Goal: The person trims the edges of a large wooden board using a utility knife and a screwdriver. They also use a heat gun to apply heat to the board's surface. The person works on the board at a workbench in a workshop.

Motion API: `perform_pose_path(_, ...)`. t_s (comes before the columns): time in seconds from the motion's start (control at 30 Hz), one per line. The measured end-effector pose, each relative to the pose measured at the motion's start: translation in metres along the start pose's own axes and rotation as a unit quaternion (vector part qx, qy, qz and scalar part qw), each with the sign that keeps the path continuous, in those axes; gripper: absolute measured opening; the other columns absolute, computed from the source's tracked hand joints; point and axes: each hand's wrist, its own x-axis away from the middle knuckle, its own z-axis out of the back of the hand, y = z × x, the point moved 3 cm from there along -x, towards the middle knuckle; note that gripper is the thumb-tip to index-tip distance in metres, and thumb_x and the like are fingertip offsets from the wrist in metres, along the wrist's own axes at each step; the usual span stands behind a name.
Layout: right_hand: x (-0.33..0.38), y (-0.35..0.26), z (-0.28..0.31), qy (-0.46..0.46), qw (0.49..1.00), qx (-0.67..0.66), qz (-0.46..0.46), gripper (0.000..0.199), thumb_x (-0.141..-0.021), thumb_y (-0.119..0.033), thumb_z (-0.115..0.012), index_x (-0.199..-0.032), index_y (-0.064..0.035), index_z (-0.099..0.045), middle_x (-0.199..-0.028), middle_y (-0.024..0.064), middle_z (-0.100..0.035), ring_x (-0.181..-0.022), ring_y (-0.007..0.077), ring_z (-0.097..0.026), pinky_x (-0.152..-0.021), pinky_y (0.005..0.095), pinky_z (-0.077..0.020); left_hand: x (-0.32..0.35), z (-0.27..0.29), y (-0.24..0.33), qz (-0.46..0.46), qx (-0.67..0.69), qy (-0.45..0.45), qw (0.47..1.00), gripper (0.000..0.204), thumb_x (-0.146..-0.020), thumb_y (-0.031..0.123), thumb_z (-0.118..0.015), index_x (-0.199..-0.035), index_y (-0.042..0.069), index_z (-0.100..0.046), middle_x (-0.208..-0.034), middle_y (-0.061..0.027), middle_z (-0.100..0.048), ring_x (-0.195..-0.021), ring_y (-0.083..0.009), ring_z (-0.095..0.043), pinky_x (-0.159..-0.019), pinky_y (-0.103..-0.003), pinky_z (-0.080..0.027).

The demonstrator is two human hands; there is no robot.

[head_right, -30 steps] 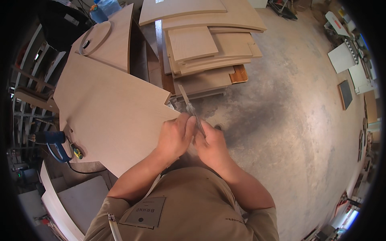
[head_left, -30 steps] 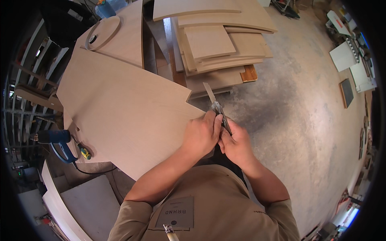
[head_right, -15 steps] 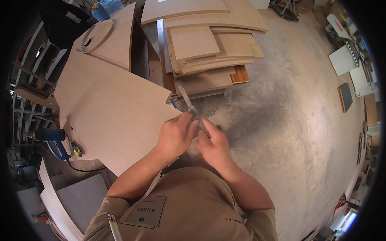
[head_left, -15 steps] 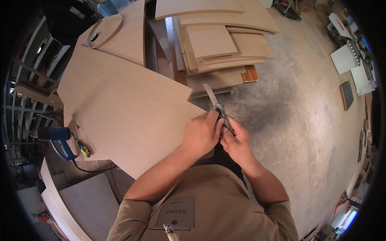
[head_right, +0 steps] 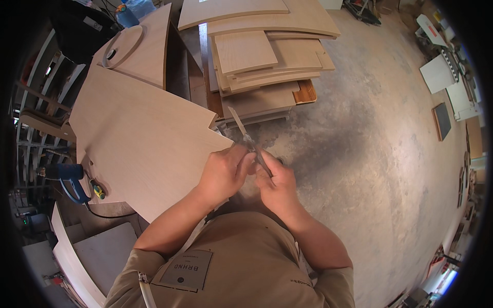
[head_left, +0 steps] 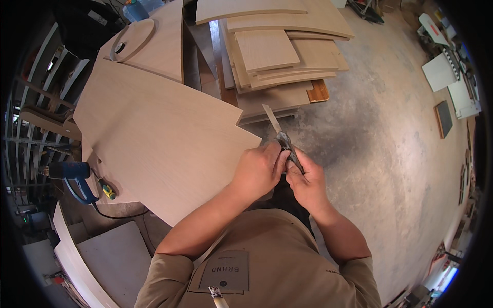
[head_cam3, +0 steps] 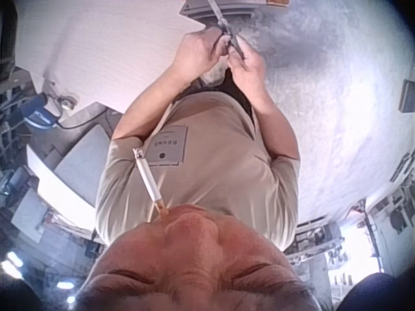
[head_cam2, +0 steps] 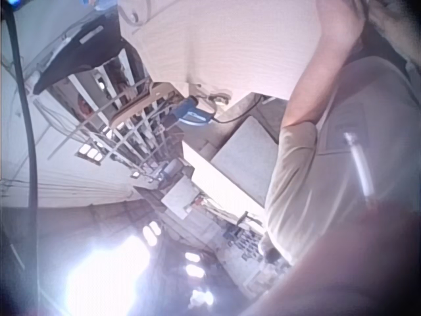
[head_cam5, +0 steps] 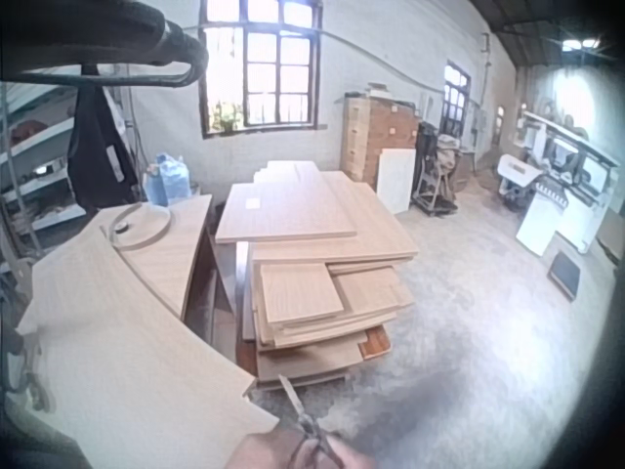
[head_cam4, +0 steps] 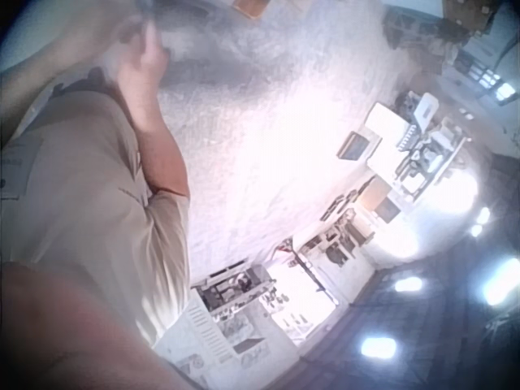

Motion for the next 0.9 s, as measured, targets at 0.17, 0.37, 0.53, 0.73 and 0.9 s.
perform_pose_path(0.17, 0.0, 0.002, 0.003, -0.004, 0.999, 0.037, 0.012, 0.049, -0.094, 0.004, -0.055, -0.142, -0.0059, -0.06, -0.088, 0.0077, -0.072, -0.072, 0.0098, -0.059, -0.069, 0.0256, -0.0507, 0.004, 0.0, 0.002, -0.051, -0.052, 0.018, 0.997, 0.02, -0.094, 0.009, -0.069, -0.079, 0.004, -0.057, -0.067, -0.0133, -0.066, -0.06, -0.0354, -0.066, -0.054, -0.043, -0.051)
perform_pose_path(0.37, 0.0, 0.002, 0.008, -0.025, 0.998, 0.052, 0.007, 0.051, -0.093, 0.004, -0.054, -0.142, -0.0063, -0.06, -0.086, 0.0075, -0.071, -0.072, 0.0087, -0.058, -0.069, 0.0238, -0.0489, 0.006, -0.002, 0.001, -0.064, -0.059, 0.021, 0.996, 0.02, -0.093, 0.009, -0.07, -0.078, 0.004, -0.057, -0.068, -0.013, -0.064, -0.061, -0.0353, -0.065, -0.052, -0.044, -0.05)
perform_pose_path(0.53, 0.002, 0.0, 0.008, -0.019, 0.996, 0.065, 0.052, 0.05, -0.093, 0.005, -0.056, -0.141, -0.0065, -0.061, -0.086, 0.0088, -0.07, -0.071, 0.0118, -0.06, -0.07, 0.0262, -0.0506, 0.0, 0.011, -0.001, 0.018, 0.055, -0.007, 0.998, 0.033, -0.099, 0.021, -0.068, -0.074, 0.0, -0.061, -0.061, -0.0115, -0.062, -0.052, -0.0282, -0.061, -0.049, -0.037, -0.046)
perform_pose_path(0.73, 0.007, -0.014, 0.005, 0.015, 0.938, 0.24, 0.251, 0.053, -0.088, 0.004, -0.062, -0.14, -0.0053, -0.06, -0.096, 0.0152, -0.07, -0.082, 0.0323, -0.069, -0.072, 0.0385, -0.0558, -0.007, 0.017, -0.022, 0.247, 0.21, 0.002, 0.946, 0.045, -0.107, 0.029, -0.06, -0.074, -0.001, -0.061, -0.055, 0.0006, -0.051, -0.053, -0.0067, -0.05, -0.048, -0.029, -0.04)
perform_pose_path(0.9, 0.01, -0.015, 0.007, 0.025, 0.942, 0.29, 0.164, 0.055, -0.088, -0.005, -0.066, -0.142, -0.005, -0.055, -0.106, 0.0176, -0.067, -0.087, 0.0369, -0.067, -0.075, 0.0443, -0.0549, -0.004, 0.015, -0.016, 0.178, 0.183, -0.009, 0.967, 0.038, -0.105, 0.021, -0.061, -0.074, 0.0, -0.06, -0.056, -0.0004, -0.052, -0.052, -0.0082, -0.045, -0.049, -0.029, -0.04)
